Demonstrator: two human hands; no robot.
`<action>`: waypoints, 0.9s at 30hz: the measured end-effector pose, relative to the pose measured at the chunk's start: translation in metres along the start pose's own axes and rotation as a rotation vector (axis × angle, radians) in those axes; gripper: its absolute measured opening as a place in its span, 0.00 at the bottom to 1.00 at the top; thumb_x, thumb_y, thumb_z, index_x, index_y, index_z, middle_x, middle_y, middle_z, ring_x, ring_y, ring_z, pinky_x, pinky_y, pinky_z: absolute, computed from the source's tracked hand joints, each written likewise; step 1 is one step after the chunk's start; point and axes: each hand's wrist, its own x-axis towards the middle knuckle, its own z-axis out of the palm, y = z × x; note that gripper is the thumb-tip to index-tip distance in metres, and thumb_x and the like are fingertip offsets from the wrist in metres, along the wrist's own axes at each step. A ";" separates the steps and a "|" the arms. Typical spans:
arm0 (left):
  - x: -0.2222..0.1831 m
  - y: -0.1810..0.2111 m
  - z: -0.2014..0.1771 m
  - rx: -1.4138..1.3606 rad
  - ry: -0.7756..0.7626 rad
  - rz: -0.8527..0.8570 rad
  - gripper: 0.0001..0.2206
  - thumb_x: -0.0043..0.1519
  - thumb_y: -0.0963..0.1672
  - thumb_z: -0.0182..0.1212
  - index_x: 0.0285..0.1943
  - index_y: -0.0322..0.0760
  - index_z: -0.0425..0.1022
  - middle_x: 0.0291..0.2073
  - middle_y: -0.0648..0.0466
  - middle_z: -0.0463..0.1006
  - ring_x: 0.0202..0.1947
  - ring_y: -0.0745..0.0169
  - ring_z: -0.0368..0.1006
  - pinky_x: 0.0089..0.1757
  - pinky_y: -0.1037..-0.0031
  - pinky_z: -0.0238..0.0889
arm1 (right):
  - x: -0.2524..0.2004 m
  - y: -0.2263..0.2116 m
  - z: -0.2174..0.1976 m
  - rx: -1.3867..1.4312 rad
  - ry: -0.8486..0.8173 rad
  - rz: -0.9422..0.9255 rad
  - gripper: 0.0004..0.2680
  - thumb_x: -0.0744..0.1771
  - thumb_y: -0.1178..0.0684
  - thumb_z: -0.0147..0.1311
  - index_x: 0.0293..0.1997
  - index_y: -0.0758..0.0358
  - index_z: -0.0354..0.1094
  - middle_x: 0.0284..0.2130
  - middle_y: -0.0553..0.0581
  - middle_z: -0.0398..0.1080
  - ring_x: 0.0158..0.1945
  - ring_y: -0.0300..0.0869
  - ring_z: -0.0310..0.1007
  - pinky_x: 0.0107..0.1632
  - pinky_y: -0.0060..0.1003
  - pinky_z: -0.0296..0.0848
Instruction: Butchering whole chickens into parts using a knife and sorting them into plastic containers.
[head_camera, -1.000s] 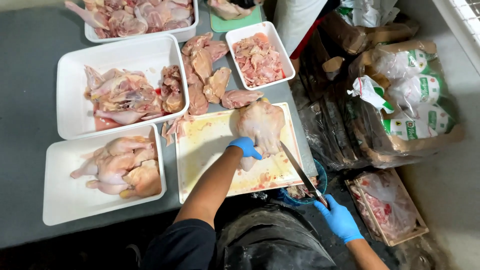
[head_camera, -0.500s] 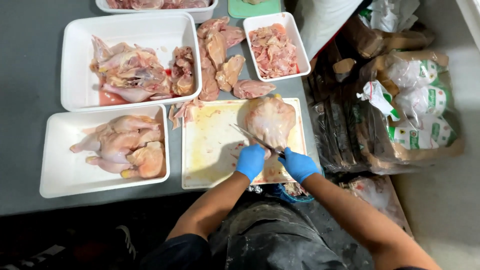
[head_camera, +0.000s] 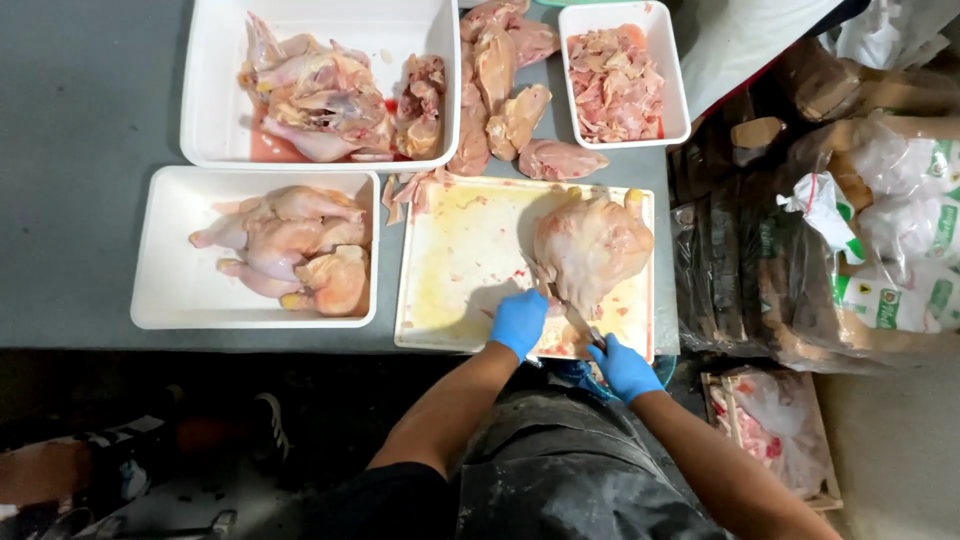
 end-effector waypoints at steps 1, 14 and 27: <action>-0.001 -0.006 0.002 0.003 -0.001 0.013 0.07 0.57 0.38 0.64 0.27 0.43 0.75 0.21 0.58 0.74 0.23 0.59 0.78 0.25 0.64 0.72 | -0.006 0.029 0.014 0.012 0.006 0.003 0.21 0.72 0.30 0.39 0.56 0.58 0.63 0.52 0.75 0.77 0.60 0.68 0.76 0.62 0.61 0.74; 0.017 -0.056 -0.078 0.120 -0.228 0.099 0.17 0.55 0.41 0.66 0.54 0.44 0.83 0.38 0.47 0.78 0.38 0.41 0.75 0.35 0.55 0.69 | -0.059 0.008 -0.013 0.099 0.026 -0.011 0.18 0.71 0.33 0.46 0.52 0.57 0.65 0.45 0.70 0.79 0.50 0.67 0.77 0.48 0.54 0.72; 0.064 -0.124 -0.195 -0.210 -0.220 -0.447 0.16 0.59 0.47 0.48 0.42 0.39 0.84 0.39 0.43 0.84 0.42 0.33 0.80 0.40 0.48 0.72 | -0.013 0.026 0.039 0.183 0.014 0.033 0.25 0.68 0.27 0.50 0.59 0.58 0.72 0.63 0.67 0.74 0.71 0.55 0.71 0.70 0.42 0.67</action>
